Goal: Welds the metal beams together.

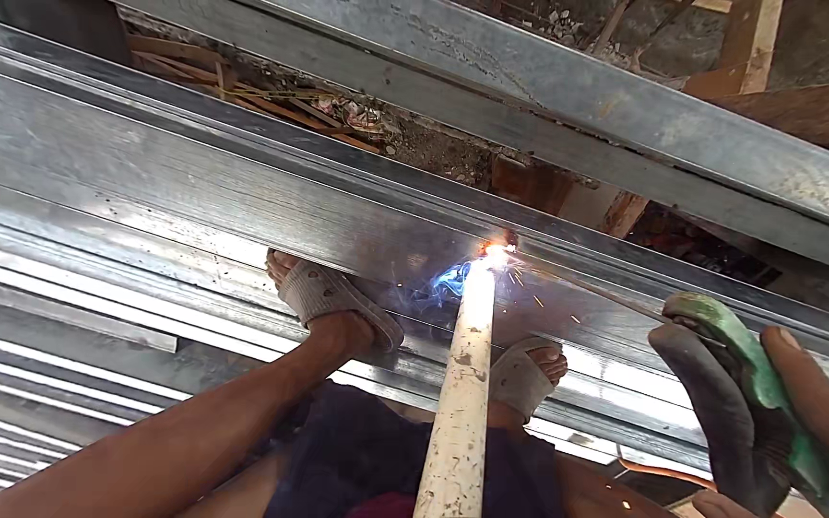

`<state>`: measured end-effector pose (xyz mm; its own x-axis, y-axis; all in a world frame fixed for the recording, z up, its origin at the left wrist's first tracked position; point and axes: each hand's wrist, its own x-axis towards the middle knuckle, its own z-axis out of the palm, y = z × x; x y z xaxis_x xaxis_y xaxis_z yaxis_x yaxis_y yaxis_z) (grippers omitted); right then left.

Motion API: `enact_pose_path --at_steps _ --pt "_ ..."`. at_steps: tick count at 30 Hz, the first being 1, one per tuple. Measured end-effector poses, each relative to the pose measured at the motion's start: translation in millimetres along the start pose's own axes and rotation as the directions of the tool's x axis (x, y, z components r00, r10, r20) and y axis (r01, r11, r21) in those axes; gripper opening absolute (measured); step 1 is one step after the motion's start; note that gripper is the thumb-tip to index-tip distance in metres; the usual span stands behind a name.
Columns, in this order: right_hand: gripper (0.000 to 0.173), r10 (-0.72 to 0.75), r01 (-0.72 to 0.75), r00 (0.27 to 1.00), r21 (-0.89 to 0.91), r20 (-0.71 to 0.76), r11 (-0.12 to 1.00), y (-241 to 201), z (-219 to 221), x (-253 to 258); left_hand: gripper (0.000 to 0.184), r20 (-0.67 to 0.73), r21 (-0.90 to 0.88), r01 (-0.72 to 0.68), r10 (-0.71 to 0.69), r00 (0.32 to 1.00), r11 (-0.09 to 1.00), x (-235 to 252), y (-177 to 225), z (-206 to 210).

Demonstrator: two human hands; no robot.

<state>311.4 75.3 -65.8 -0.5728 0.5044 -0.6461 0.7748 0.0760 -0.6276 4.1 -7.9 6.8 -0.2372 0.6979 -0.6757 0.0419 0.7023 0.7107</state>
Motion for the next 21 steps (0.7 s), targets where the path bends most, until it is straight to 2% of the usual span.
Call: enact_pose_path --at_steps 4,7,9,13,18,21 --pt "0.111 0.001 0.0 1.0 0.03 -0.028 1.0 3 2 -3 0.072 -0.004 -0.027 0.018 -0.018 1.0 0.999 18 -12 2" --pt "0.113 -0.02 0.026 0.997 0.092 -0.068 0.995 5 4 -8 0.086 0.192 -0.038 -0.005 0.012 0.981 0.999 15 -15 -22" --pt "0.112 -0.01 0.016 0.998 0.102 -0.062 0.995 4 5 -8 0.085 0.207 -0.079 -0.004 0.021 0.978 0.997 17 -14 -22" --pt "0.112 0.023 -0.019 0.999 0.091 -0.041 0.996 3 8 -8 0.086 0.168 -0.119 0.013 0.007 0.986 0.993 20 -7 -10" --pt "0.112 0.016 -0.013 0.999 0.081 -0.039 0.997 5 8 -7 0.08 0.044 0.04 0.007 -0.008 0.999 0.999 8 -8 -2" --pt "0.111 0.011 -0.008 0.999 0.08 -0.033 0.997 5 7 -6 0.075 0.053 0.052 0.001 -0.004 0.999 0.999 5 -11 -5"
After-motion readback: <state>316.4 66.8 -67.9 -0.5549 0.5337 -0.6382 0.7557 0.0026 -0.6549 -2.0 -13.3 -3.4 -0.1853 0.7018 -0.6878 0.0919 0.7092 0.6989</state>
